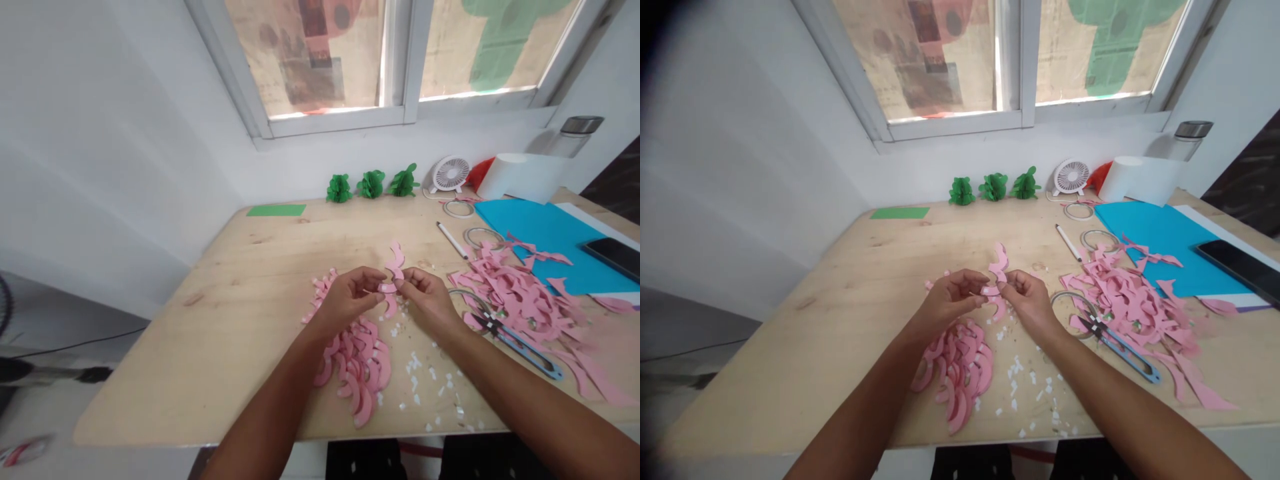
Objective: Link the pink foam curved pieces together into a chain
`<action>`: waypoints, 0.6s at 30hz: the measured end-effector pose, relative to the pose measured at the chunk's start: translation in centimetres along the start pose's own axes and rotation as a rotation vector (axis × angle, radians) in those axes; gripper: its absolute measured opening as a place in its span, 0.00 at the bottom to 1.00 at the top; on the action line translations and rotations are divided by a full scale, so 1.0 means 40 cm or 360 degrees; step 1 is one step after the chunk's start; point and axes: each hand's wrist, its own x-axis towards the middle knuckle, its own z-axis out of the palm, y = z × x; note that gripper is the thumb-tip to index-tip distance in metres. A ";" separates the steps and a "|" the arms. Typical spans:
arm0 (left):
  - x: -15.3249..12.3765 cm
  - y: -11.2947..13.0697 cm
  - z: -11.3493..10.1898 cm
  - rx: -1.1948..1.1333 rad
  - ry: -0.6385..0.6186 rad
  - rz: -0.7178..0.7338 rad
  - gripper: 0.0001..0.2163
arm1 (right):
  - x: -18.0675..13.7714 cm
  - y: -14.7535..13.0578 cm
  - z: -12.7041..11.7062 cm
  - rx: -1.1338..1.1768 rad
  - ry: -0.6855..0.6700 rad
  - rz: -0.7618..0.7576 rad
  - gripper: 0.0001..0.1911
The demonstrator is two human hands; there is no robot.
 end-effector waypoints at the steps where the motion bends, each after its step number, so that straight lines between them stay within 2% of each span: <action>1: 0.000 0.000 -0.001 0.0057 -0.0019 0.0022 0.13 | 0.000 -0.001 0.000 0.0017 -0.0005 0.0003 0.11; 5: 0.002 -0.006 -0.005 0.0218 -0.0016 0.0111 0.11 | 0.002 0.002 -0.002 0.0067 -0.0030 0.0022 0.12; 11: 0.006 -0.022 -0.004 0.0164 -0.0039 0.0174 0.11 | 0.001 0.015 0.003 0.0276 -0.0203 0.0102 0.10; 18: 0.006 -0.032 -0.002 0.0173 -0.0032 0.0207 0.11 | 0.000 0.017 0.004 0.0402 -0.0249 0.0147 0.08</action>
